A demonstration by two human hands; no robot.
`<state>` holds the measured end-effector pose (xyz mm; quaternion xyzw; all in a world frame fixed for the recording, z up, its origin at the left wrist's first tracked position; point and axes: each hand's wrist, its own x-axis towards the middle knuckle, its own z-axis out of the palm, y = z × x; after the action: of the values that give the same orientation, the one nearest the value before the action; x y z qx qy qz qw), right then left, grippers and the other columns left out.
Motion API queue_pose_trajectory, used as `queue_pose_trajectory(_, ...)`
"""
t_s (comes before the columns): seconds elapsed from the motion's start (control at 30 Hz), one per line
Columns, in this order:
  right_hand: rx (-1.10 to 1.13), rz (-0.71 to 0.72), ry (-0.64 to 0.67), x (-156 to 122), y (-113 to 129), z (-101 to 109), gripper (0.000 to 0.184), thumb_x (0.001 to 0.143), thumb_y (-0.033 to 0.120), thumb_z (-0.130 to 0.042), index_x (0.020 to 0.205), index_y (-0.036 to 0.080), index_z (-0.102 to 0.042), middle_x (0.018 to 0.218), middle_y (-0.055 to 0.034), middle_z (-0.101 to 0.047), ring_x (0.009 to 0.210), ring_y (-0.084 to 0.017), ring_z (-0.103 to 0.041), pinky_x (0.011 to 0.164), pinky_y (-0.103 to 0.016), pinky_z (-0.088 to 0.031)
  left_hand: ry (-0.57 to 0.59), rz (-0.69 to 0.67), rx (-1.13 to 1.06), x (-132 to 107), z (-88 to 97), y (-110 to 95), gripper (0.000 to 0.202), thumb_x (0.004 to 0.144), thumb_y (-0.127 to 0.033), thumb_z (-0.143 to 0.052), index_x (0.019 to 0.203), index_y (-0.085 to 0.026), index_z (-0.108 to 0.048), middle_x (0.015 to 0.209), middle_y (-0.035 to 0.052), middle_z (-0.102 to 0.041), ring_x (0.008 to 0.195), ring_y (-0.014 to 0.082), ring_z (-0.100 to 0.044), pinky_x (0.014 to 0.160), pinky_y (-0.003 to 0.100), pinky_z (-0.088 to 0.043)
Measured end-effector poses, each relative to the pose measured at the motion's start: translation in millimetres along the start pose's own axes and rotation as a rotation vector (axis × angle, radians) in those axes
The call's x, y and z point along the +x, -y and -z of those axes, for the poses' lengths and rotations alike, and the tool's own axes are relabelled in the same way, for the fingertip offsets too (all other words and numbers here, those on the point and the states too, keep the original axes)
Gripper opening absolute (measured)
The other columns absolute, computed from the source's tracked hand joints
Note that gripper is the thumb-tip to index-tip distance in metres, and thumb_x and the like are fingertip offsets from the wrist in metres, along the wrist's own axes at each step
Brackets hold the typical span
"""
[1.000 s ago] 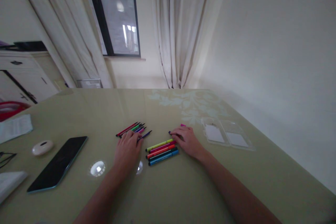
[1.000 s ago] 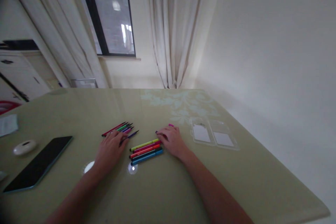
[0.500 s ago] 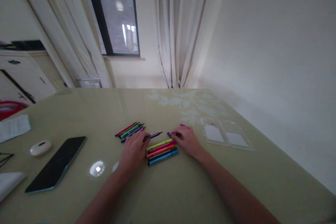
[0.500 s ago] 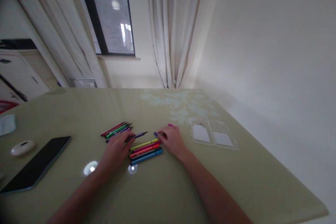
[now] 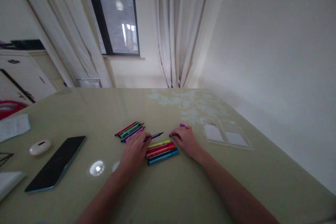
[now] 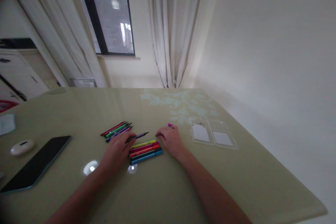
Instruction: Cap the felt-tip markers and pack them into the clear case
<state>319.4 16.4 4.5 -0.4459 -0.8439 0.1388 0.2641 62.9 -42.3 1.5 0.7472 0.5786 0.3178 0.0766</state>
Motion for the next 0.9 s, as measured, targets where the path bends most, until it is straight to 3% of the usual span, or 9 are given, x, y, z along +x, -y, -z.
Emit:
queue_pose_trajectory(0.27, 0.248, 0.049, -0.164, -1.4, 16.5, 10.0, 0.013, 0.097, 0.025, -0.062, 0.101, 0.022, -0.074, 0.097, -0.0063, -0.077, 0.092, -0.021, -0.07, 0.093, -0.037, -0.05, -0.022, -0.03, -0.011, -0.4, -0.7, -1.3, 0.019, 0.101, -0.033, -0.051, 0.107, -0.025, -0.067, 0.112, 0.0059, -0.074, 0.109, 0.0267, -0.066, 0.096, 0.041, -0.048)
queue_pose_trajectory(0.4, 0.32, 0.096, -0.175, -2.4, 21.2, 10.5, 0.012, 0.096, 0.026, -0.064, 0.1, 0.022, -0.075, 0.098, -0.0062, -0.078, 0.095, -0.022, -0.071, 0.092, -0.037, -0.052, -0.026, -0.033, -0.022, -0.9, -1.4, -1.2, 0.02, 0.102, -0.033, -0.05, 0.109, -0.025, -0.067, 0.114, 0.0065, -0.073, 0.113, 0.0275, -0.064, 0.098, 0.042, -0.047)
queue_pose_trajectory(0.67, 0.485, 0.086, -0.207, -2.6, 26.1, 11.7, 0.013, 0.092, 0.035, -0.074, 0.098, 0.024, -0.079, 0.1, -0.0075, -0.078, 0.097, -0.023, -0.072, 0.093, -0.04, -0.056, -0.029, -0.077, -0.116, 0.9, 3.2, -7.6, 0.02, 0.101, -0.034, -0.051, 0.105, -0.025, -0.069, 0.104, 0.0058, -0.074, 0.103, 0.0253, -0.066, 0.095, 0.041, -0.05)
queue_pose_trajectory(0.9, 0.652, 0.023, -0.216, -3.7, 22.1, 9.7, 0.017, 0.087, 0.041, -0.08, 0.091, 0.026, -0.083, 0.094, -0.007, -0.08, 0.09, -0.023, -0.076, 0.088, -0.039, -0.061, -0.133, -0.136, -0.272, 0.1, 5.2, -12.7, 0.021, 0.1, -0.035, -0.058, 0.105, -0.025, -0.076, 0.1, 0.0047, -0.077, 0.095, 0.0216, -0.071, 0.09, 0.036, -0.057)
